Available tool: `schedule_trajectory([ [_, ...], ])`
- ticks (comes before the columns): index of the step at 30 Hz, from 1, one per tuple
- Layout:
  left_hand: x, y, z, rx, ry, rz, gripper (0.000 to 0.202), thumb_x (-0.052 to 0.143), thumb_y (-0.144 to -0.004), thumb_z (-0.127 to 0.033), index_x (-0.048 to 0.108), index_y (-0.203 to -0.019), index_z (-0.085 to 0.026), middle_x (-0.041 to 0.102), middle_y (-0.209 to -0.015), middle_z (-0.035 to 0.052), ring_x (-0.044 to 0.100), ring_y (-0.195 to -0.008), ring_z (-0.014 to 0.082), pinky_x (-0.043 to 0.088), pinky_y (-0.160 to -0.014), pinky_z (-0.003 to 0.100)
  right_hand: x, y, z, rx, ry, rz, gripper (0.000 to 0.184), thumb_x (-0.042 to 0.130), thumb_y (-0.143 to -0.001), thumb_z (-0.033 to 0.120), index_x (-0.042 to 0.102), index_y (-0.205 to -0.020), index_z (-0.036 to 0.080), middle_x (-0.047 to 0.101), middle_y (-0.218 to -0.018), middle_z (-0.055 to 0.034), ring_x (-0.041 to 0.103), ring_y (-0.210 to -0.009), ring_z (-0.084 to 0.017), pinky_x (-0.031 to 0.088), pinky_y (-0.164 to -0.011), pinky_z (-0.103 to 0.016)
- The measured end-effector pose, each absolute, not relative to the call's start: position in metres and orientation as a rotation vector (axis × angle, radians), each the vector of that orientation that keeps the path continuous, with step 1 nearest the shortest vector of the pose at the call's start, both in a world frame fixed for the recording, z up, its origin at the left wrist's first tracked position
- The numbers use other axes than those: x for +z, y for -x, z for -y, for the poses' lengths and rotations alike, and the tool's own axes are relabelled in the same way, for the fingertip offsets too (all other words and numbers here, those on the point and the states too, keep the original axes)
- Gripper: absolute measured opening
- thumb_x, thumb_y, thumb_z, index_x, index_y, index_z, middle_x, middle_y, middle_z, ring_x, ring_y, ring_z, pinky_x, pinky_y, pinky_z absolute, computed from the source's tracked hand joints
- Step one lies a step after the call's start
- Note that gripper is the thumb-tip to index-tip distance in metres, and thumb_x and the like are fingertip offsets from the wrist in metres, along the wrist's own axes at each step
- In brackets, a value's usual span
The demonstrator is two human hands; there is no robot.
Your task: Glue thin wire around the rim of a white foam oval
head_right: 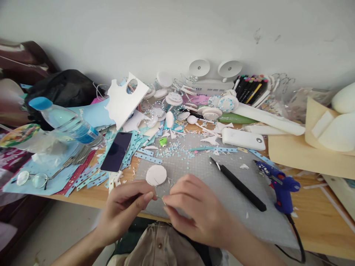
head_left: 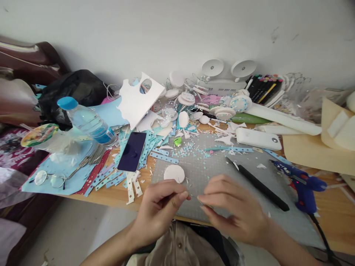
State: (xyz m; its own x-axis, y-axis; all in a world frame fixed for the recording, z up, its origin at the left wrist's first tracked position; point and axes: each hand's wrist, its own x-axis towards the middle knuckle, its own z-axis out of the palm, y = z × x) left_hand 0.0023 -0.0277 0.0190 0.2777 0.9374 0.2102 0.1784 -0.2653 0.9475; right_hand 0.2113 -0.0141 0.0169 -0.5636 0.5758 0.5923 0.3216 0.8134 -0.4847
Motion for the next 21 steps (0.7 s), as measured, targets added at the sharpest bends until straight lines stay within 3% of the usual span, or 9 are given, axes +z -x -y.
schedule_trajectory([
  [5, 0.022, 0.009, 0.019, 0.981, -1.870, -0.871, 0.018, 0.052, -0.092, -0.015, 0.068, -0.082, -0.013, 0.060, -0.063, 0.0035, 0.049, -0.058, 0.0114, 0.036, -0.053, 0.023, 0.028, -0.210, 0.014, 1.186, 0.843, 2.045, 0.002, 0.058, -0.090, 0.021, 0.060, -0.090, 0.020, 0.063, -0.082, 0.0008, 0.059, -0.076, -0.012, 0.048, -0.070, -0.025],
  [11, 0.020, 0.010, 0.020, 0.953, -1.929, -0.808, 0.015, 0.052, -0.090, -0.011, 0.066, -0.085, -0.013, 0.053, -0.062, 0.0003, 0.044, -0.057, 0.0098, 0.033, -0.053, 0.022, 0.032, -0.209, 0.016, 1.374, 0.980, 2.050, 0.010, 0.061, -0.089, 0.018, 0.056, -0.080, 0.020, 0.059, -0.079, 0.0042, 0.055, -0.073, -0.009, 0.043, -0.068, -0.021],
  [15, 0.021, 0.007, 0.025, 0.952, -1.845, -0.833, 0.016, 0.054, -0.090, -0.012, 0.066, -0.079, -0.013, 0.051, -0.060, -0.0006, 0.044, -0.057, 0.0089, 0.032, -0.052, 0.021, 0.029, -0.210, 0.022, 1.119, 0.926, 2.168, 0.015, 0.057, -0.088, 0.010, 0.051, -0.079, 0.019, 0.054, -0.077, 0.0033, 0.051, -0.072, -0.010, 0.042, -0.066, -0.022],
  [21, 0.024, 0.001, 0.025, 0.930, -1.729, -0.940, 0.024, 0.052, -0.093, -0.020, 0.067, -0.076, -0.013, 0.061, -0.064, 0.0035, 0.050, -0.059, 0.0111, 0.036, -0.054, 0.023, 0.015, -0.206, 0.028, -0.023, 0.703, 2.346, 0.013, 0.049, -0.089, 0.003, 0.058, -0.090, 0.012, 0.053, -0.069, -0.0037, 0.046, -0.070, -0.018, 0.040, -0.067, -0.036],
])
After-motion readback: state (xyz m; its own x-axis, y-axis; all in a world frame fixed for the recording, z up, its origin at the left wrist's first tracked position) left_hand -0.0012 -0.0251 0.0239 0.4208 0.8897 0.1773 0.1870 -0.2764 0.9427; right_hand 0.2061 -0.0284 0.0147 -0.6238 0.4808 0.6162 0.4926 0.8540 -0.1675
